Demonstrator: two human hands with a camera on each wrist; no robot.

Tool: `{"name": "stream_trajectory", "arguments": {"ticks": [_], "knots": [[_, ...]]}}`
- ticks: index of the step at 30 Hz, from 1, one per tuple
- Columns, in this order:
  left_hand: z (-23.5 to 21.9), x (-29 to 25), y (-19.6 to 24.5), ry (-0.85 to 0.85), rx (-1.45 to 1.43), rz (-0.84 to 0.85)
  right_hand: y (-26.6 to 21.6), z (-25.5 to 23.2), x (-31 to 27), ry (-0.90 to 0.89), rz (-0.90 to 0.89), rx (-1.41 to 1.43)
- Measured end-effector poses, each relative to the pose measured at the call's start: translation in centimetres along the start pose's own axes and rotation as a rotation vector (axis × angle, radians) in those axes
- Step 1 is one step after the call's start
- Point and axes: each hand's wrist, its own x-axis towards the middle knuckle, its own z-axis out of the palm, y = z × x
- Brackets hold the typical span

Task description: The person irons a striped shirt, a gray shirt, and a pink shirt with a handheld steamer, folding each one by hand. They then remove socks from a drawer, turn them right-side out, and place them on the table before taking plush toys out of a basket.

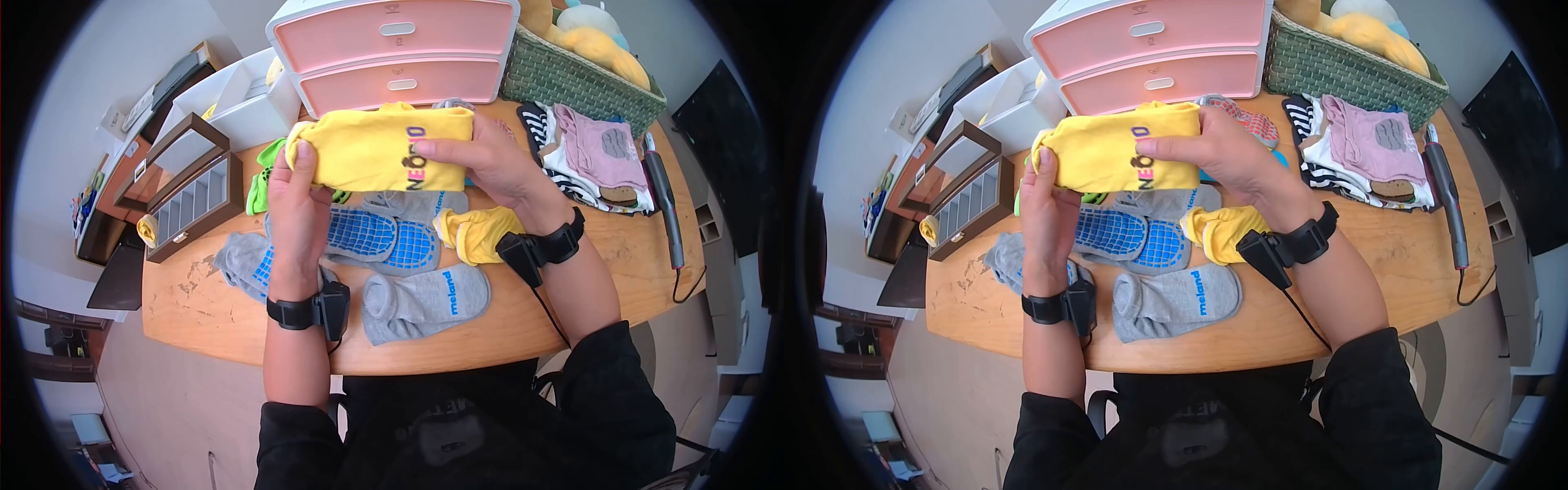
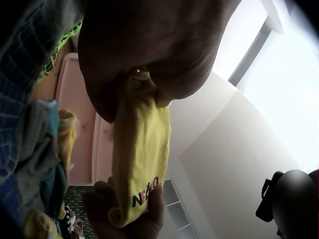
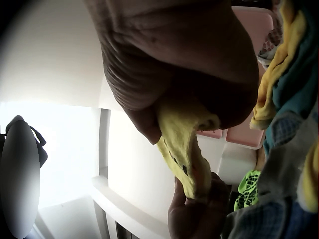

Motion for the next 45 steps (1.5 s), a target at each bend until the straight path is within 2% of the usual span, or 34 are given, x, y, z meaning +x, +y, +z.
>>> {"name": "stream_trajectory", "arguments": {"ticks": [5, 9, 12, 17, 18, 20, 21, 23, 24, 27, 28, 31, 32, 33, 36, 38, 41, 44, 45], "knots": [[-0.9, 0.7, 0.5, 0.080, 0.000, 0.017, 0.2, -0.8, 0.5, 0.042, -0.017, 0.043], [-0.9, 0.7, 0.6, 0.063, -0.015, -0.013, 0.0, -0.2, 0.2, 0.078, -0.048, 0.065], [-0.8, 0.5, 0.9, 0.047, 0.001, -0.052, 0.1, -0.8, 0.5, 0.151, -0.111, -0.096], [-1.2, 0.6, 0.4, 0.029, 0.023, -0.099, -0.9, -0.4, 0.1, 0.290, -0.315, -0.231], [-1.1, 0.5, 0.2, 0.033, 0.160, -0.017, -1.1, -0.3, 0.0, 0.303, -0.363, -0.274], [-0.1, 0.1, -0.2, 0.040, 0.434, 0.147, -1.7, 0.4, -0.4, 0.271, -0.349, -0.246], [0.5, -0.3, 0.0, -0.028, 0.518, 0.202, -1.9, 0.8, -0.6, 0.257, -0.342, -0.232], [2.0, -1.3, 1.3, -0.167, 0.687, 0.312, -1.8, 1.6, -1.0, 0.195, -0.220, -0.111], [2.0, -1.4, 1.4, -0.305, 0.715, 0.335, -1.7, 2.1, -1.2, 0.162, -0.160, -0.051], [3.4, -2.7, 0.6, -0.500, 0.625, 0.307, -1.5, 3.4, -1.5, 0.041, -0.071, 0.102], [4.2, -3.3, 0.7, -0.480, 0.547, 0.292, -2.1, 3.4, -1.8, -0.030, -0.059, 0.064], [3.8, -3.0, 0.9, -0.367, 0.427, 0.133, -2.2, 3.1, -1.6, -0.060, -0.066, 0.074], [3.0, -2.9, 0.6, -0.394, 0.307, 0.057, -1.8, 3.1, -1.5, -0.044, -0.091, 0.079], [2.2, -2.7, 0.2, -0.413, 0.188, -0.022, -1.9, 3.1, -1.5, -0.044, -0.096, -0.023], [2.4, -2.8, 0.7, -0.325, 0.128, -0.120, -1.9, 2.9, -1.5, -0.014, -0.145, -0.289], [3.6, -3.1, 1.2, -0.309, 0.001, -0.153, -1.1, 3.0, -1.5, 0.046, -0.222, -0.411], [2.3, -2.6, 1.0, -0.407, -0.123, -0.207, -1.8, 3.7, -1.9, 0.161, -0.274, -0.715], [1.8, -2.3, 0.7, -0.386, -0.092, -0.229, -1.2, 3.5, -1.4, 0.274, -0.441, -0.916], [2.0, -2.4, 0.8, -0.373, -0.109, -0.233, -1.1, 3.5, -1.3, 0.292, -0.465, -0.906]]}}
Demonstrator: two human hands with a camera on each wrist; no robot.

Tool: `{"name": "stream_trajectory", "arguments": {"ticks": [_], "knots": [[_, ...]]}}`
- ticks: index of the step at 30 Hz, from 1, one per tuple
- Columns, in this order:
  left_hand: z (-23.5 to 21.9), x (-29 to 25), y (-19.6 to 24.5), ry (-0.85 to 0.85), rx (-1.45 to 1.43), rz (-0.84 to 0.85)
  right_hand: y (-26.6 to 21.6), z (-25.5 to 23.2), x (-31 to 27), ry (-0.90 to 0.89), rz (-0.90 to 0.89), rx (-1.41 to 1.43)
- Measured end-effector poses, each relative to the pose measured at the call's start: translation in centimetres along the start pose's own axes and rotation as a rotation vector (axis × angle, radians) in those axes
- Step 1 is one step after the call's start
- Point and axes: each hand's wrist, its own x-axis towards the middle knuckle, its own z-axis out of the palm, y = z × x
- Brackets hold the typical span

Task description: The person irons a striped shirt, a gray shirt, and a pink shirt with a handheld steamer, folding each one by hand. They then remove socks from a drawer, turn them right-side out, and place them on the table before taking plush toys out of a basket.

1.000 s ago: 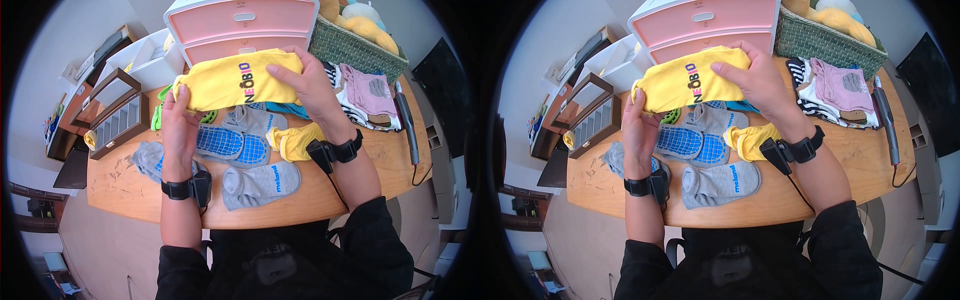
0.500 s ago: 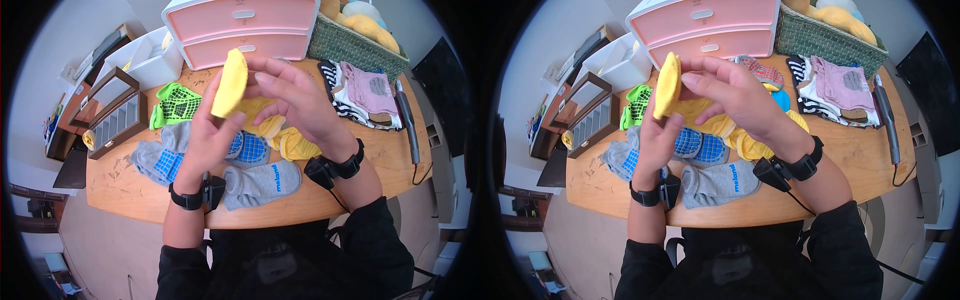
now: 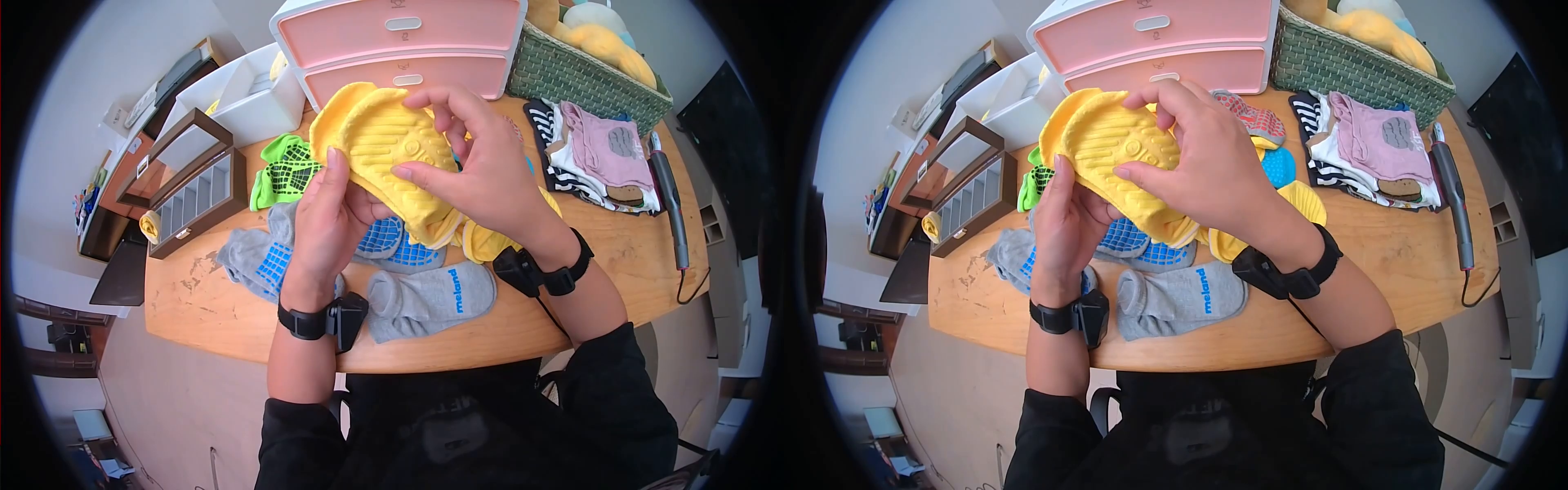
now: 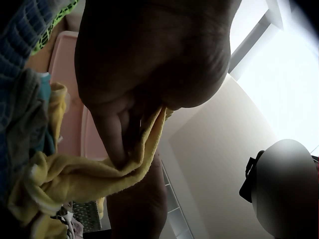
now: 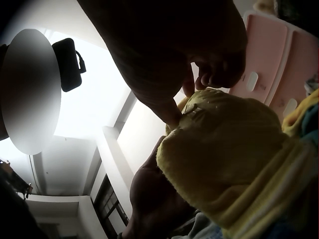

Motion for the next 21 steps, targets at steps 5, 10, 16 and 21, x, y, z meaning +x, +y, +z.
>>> {"name": "stream_trajectory", "arguments": {"ticks": [5, 10, 16, 21], "knots": [[0.9, -0.1, 0.2, 0.036, -0.064, -0.002, 0.7, 0.5, 0.2, 0.097, -0.082, 0.034], [1.3, 0.0, 0.2, 0.062, -0.035, -0.013, 1.0, 0.3, 0.2, 0.017, 0.073, 0.178], [0.4, -0.1, 0.2, 0.003, 0.009, -0.003, 2.3, 0.5, 0.3, -0.066, 0.183, 0.435], [-0.1, 0.1, 0.4, -0.030, -0.114, 0.013, 3.2, 0.2, 0.5, -0.081, 0.260, 0.588]]}}
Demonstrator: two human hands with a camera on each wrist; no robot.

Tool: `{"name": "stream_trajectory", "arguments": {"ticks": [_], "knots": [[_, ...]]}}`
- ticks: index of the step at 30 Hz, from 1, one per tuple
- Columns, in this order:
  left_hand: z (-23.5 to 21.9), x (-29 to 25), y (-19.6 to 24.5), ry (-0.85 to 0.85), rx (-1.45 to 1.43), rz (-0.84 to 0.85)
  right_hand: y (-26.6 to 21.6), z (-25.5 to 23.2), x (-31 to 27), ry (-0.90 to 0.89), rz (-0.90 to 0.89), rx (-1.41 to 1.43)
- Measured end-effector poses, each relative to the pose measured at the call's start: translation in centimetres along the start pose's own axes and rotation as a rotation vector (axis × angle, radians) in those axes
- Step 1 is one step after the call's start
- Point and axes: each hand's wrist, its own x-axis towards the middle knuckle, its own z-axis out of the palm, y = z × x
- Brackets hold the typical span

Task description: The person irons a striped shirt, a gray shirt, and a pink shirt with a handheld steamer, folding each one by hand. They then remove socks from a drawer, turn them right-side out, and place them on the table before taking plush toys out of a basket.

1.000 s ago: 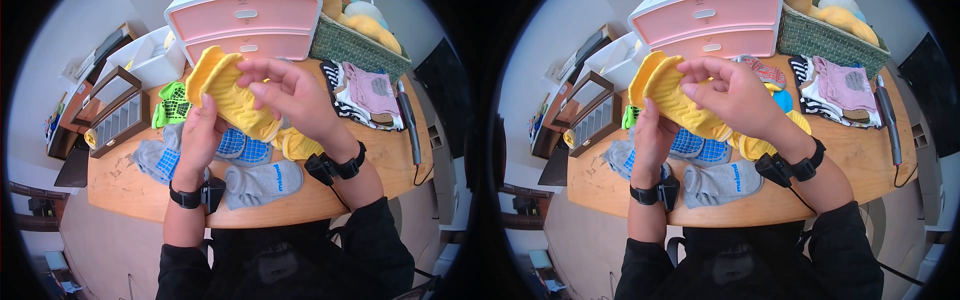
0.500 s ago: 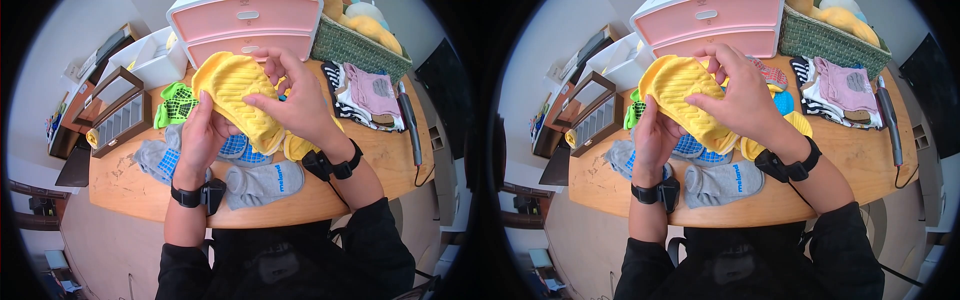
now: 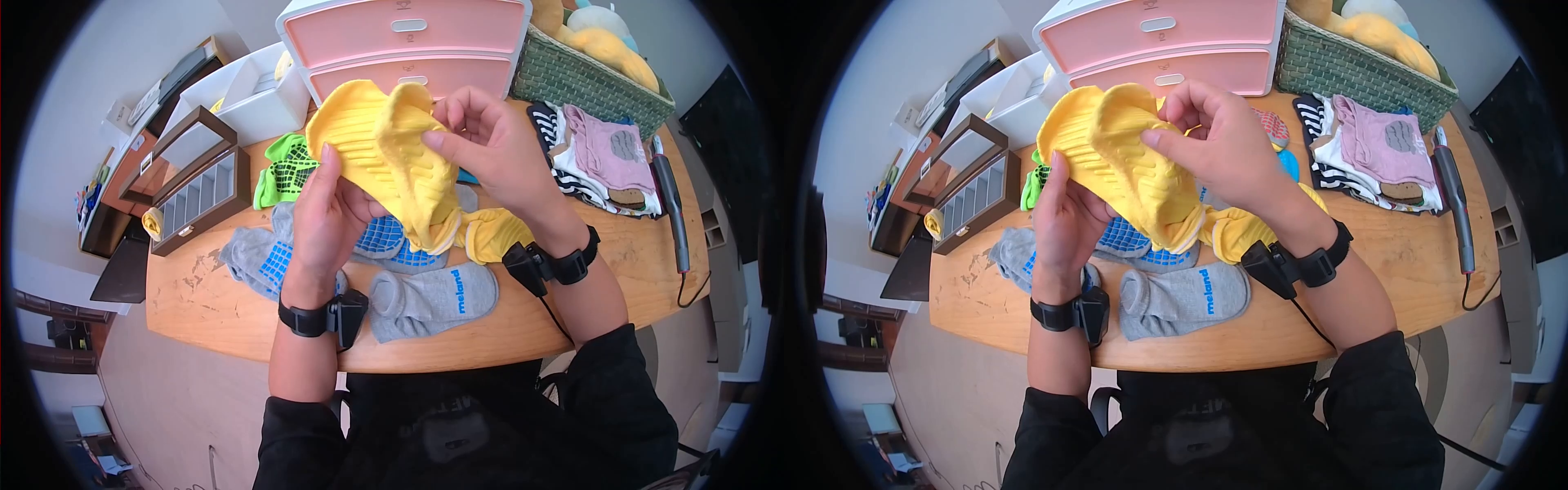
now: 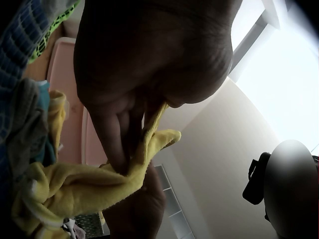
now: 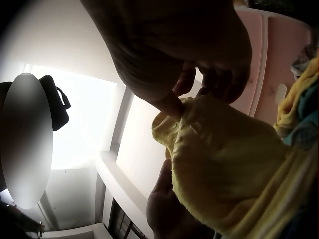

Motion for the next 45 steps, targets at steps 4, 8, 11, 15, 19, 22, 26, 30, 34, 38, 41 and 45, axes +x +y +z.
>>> {"name": "stream_trajectory", "arguments": {"ticks": [4, 8, 11, 15, 19, 22, 26, 30, 34, 38, 41, 45], "knots": [[-0.4, -0.1, 0.1, -0.018, -0.005, 0.008, -1.1, 0.3, -0.3, -0.055, 0.064, 0.129], [-0.5, -0.1, 0.1, -0.043, -0.009, 0.012, -0.9, 0.0, -0.3, -0.086, 0.192, 0.218], [-0.4, -0.1, 0.2, -0.010, -0.004, 0.011, -0.5, -0.8, 0.2, -0.216, 0.260, 0.210], [-0.7, 0.0, 0.1, -0.093, -0.080, 0.016, -1.1, -0.2, -0.2, -0.174, 0.213, 0.255], [-0.9, 0.1, 0.3, -0.090, -0.087, 0.036, -1.1, -0.9, 0.1, -0.157, 0.164, 0.296], [-0.8, 0.1, 0.5, 0.074, 0.046, 0.040, -1.5, -1.8, 0.2, -0.131, 0.128, 0.232], [-0.9, 0.4, 0.6, 0.181, 0.128, 0.081, -2.5, -1.6, 0.1, 0.021, 0.022, 0.106], [-2.6, 0.5, 0.7, 0.043, 0.002, 0.128, -3.4, -1.8, 0.1, 0.044, -0.043, 0.175], [-1.8, 0.5, 0.9, 0.162, 0.061, 0.172, -3.7, -2.4, 0.0, 0.067, -0.082, 0.185], [-0.9, 0.6, 1.1, 0.222, 0.064, 0.179, -4.2, -2.4, -0.2, 0.046, -0.068, 0.235], [-1.3, 0.6, 1.0, 0.171, 0.069, 0.167, -4.5, -1.9, -0.5, 0.042, -0.060, 0.202], [-0.3, 0.3, 0.8, 0.154, 0.109, 0.119, -4.3, -1.3, -0.7, -0.081, 0.013, 0.346]]}}
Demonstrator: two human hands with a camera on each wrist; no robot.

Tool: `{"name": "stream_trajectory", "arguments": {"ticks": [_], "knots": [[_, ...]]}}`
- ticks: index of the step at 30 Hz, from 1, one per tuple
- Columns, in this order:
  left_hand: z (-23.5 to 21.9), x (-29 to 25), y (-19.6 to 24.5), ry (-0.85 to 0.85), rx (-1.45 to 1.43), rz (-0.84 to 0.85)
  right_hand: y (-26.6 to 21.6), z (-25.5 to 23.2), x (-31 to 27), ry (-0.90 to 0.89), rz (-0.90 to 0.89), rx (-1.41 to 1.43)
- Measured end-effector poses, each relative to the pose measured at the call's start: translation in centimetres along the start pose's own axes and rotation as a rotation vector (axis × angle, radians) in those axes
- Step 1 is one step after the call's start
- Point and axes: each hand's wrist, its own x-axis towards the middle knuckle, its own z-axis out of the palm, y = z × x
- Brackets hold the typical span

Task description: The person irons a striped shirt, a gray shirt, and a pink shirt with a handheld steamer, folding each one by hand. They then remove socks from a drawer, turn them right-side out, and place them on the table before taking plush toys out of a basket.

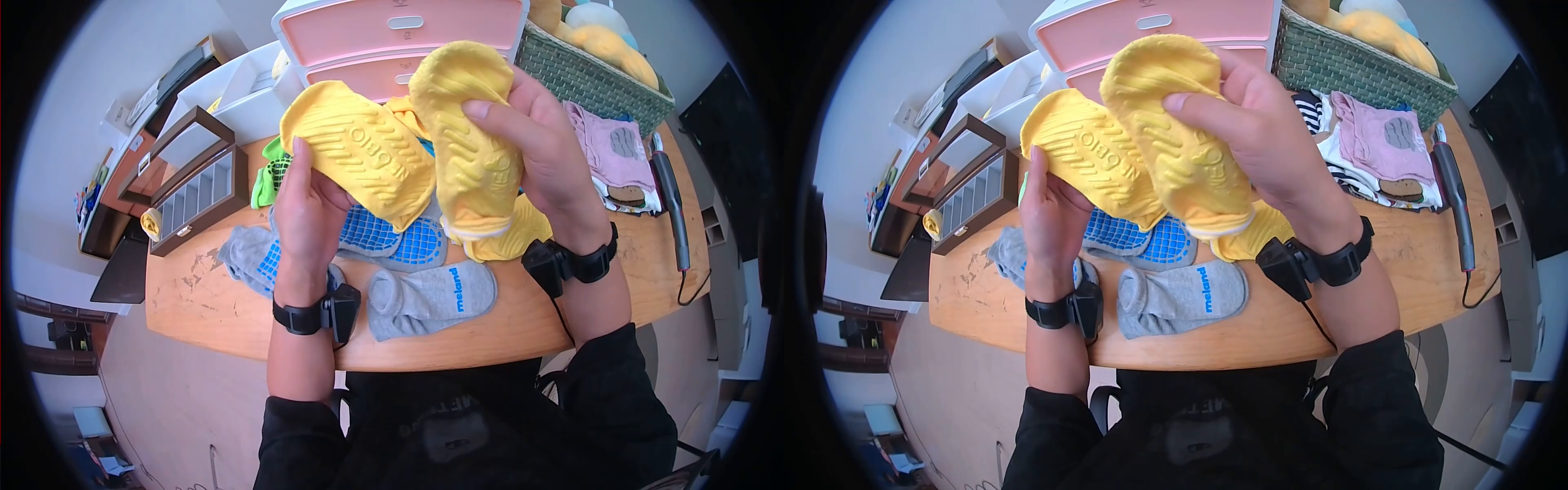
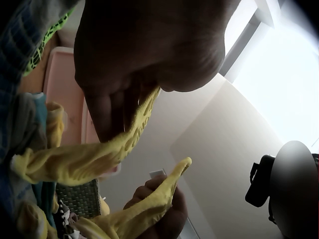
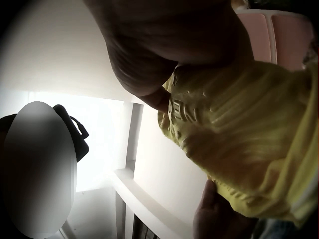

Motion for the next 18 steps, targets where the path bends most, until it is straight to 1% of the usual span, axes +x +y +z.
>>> {"name": "stream_trajectory", "arguments": {"ticks": [2, 5, 8, 9, 11, 14, 15, 18], "knots": [[0.3, -0.2, -0.1, -0.041, -0.002, -0.010, 0.1, 0.1, -0.1, -0.092, 0.099, 0.173], [0.4, -0.5, -0.5, -0.040, 0.019, -0.044, 0.8, 1.0, -0.1, -0.074, 0.155, 0.140], [1.1, -0.8, -0.7, 0.005, 0.081, -0.077, 2.6, 1.8, 0.0, 0.008, 0.101, -0.078], [1.2, -0.9, -0.9, 0.007, 0.091, -0.082, 3.0, 2.2, 0.0, 0.042, 0.051, -0.104], [1.3, -1.1, -1.3, -0.026, 0.079, -0.071, 3.1, 2.5, -0.2, 0.040, 0.049, -0.144], [2.3, -1.3, -1.6, -0.013, 0.301, 0.076, 3.6, 2.7, -0.2, 0.028, 0.047, -0.182], [2.5, -1.3, -1.4, -0.007, 0.328, 0.062, 3.8, 2.8, -0.2, 0.025, 0.046, -0.191], [2.0, -0.9, -1.6, 0.054, 0.368, 0.093, 3.9, 2.8, -0.2, -0.030, 0.072, -0.137]]}}
